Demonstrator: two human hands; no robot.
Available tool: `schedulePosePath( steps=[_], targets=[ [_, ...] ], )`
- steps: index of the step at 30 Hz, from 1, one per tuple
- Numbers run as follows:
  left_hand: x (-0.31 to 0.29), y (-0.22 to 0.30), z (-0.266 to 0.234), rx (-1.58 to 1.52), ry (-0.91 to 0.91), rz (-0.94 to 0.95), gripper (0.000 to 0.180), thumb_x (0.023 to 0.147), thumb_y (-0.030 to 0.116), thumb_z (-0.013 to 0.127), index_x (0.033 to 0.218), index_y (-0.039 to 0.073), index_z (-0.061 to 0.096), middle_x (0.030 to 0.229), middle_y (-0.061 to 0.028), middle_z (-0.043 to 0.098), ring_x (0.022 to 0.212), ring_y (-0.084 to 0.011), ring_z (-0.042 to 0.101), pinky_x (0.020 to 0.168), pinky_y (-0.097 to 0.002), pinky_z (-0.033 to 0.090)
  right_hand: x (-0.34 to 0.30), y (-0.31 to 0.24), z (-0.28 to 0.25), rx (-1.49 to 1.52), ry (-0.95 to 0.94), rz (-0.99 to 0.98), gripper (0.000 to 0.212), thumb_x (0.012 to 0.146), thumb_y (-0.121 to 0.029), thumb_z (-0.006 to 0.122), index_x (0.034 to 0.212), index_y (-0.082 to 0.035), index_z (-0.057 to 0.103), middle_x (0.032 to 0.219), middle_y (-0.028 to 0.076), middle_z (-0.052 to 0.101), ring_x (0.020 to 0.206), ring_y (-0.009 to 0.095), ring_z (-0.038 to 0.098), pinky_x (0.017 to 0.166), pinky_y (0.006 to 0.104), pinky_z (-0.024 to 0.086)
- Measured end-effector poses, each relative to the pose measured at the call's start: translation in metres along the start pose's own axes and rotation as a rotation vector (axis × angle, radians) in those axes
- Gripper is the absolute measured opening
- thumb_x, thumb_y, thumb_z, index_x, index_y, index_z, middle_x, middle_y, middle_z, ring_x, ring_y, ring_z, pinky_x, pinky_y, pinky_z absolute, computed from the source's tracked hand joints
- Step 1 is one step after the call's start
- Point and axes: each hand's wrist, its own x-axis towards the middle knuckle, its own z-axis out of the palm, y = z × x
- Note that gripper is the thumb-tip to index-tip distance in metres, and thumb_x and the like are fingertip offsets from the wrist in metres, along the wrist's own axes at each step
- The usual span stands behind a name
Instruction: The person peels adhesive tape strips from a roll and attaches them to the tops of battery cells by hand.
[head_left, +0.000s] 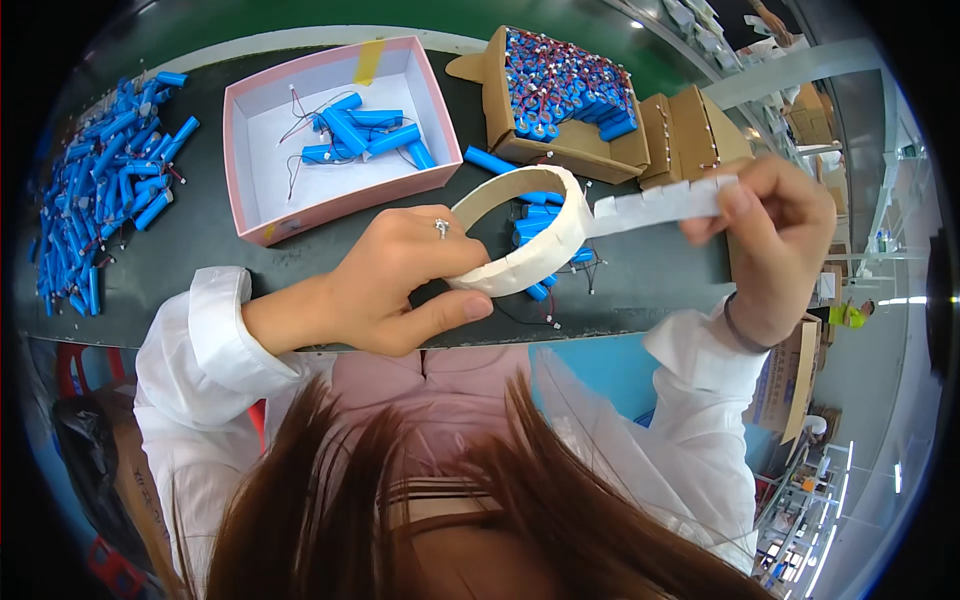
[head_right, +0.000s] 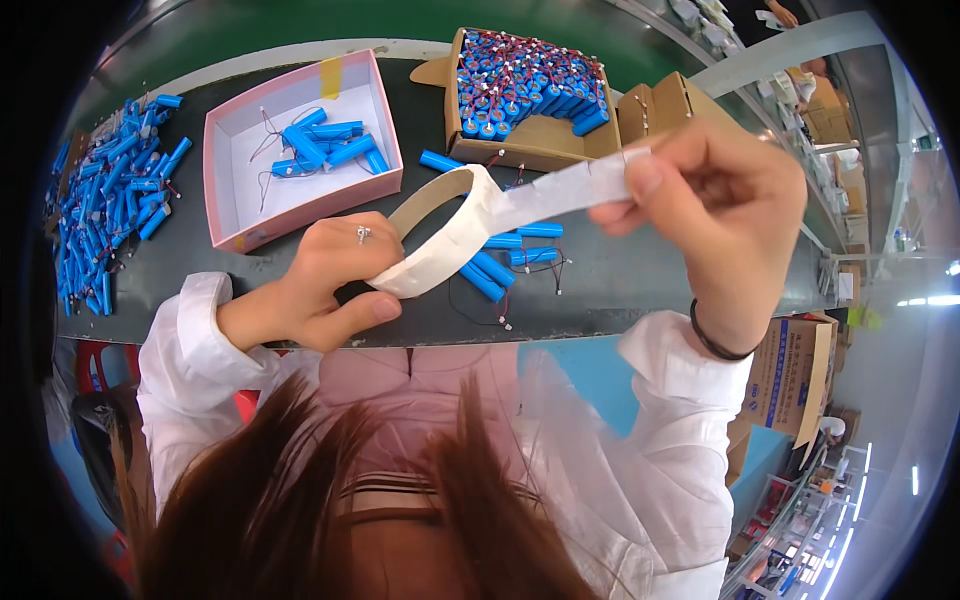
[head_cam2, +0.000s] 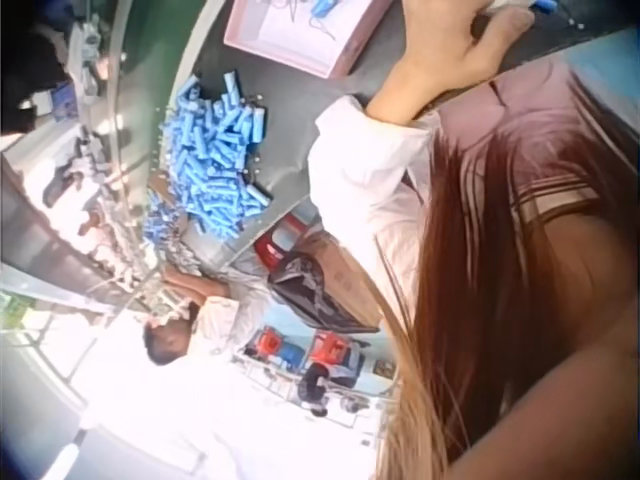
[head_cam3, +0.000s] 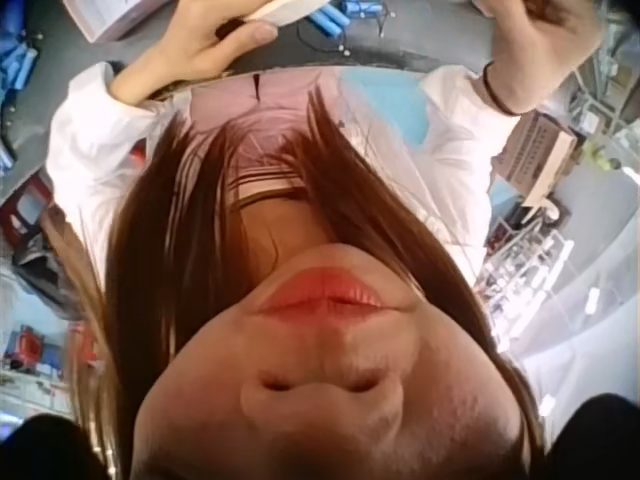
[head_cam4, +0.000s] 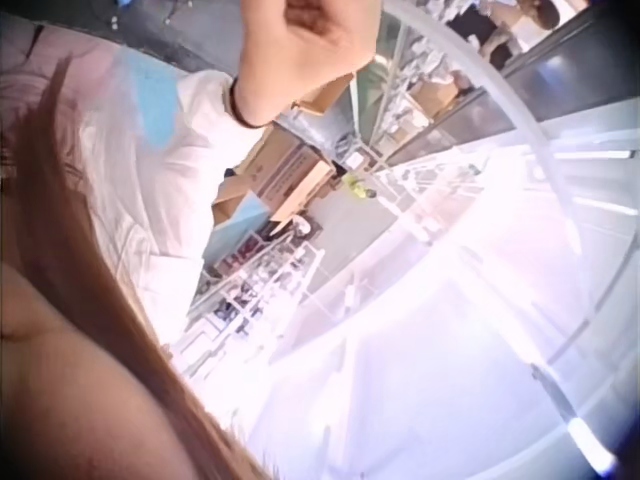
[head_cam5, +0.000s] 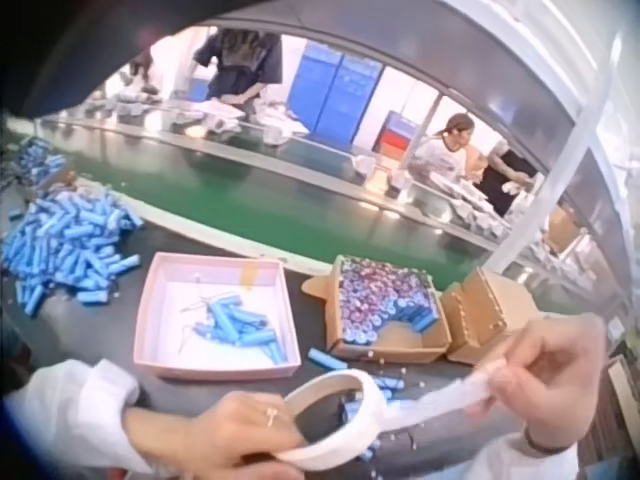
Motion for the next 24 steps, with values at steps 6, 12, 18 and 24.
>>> schedulePosePath(
  steps=[6,12,18,24],
  targets=[
    [0.002,-0.002,0.000,-0.011,-0.013,-0.063,0.013,0.076,0.014,0.058,0.070,0.003,0.055,0.052,-0.0081,0.044,0.047,-0.0255,0.042,0.050,-0.0323,0.034,-0.002,0.000,-0.003,0.024,0.001,-0.007,0.015,0.076,-0.007,0.055,0.068,0.005,0.051,0.067,0.014,0.059,0.051,0.013,0.055,0.052,0.0210,0.044],
    [0.000,0.000,-0.002,0.061,-0.031,-0.033,0.011,0.074,0.013,0.060,0.070,0.003,0.056,0.052,-0.0072,0.046,0.046,-0.0250,0.043,0.049,-0.0327,0.034,-0.005,-0.002,-0.003,0.008,0.017,-0.019,0.016,0.076,-0.008,0.055,0.066,0.004,0.051,0.066,0.014,0.059,0.051,0.013,0.055,0.051,0.0209,0.043],
    [0.004,-0.006,0.000,0.035,0.015,0.091,0.015,0.070,0.014,0.065,0.068,0.003,0.056,0.056,-0.0076,0.050,0.051,-0.0249,0.048,0.055,-0.0336,0.038,0.003,0.000,-0.015,0.037,0.007,0.002,0.017,0.077,-0.008,0.053,0.066,0.004,0.050,0.066,0.015,0.058,0.050,0.013,0.055,0.049,0.0212,0.044],
    [0.001,-0.007,0.001,0.082,-0.006,0.025,0.016,0.069,0.015,0.067,0.065,0.003,0.056,0.053,-0.0065,0.047,0.050,-0.0242,0.047,0.055,-0.0331,0.037,-0.006,-0.007,-0.010,0.005,0.008,-0.038,0.017,0.077,-0.008,0.053,0.067,0.004,0.050,0.066,0.016,0.058,0.050,0.014,0.055,0.048,0.0222,0.044]
  ],
)
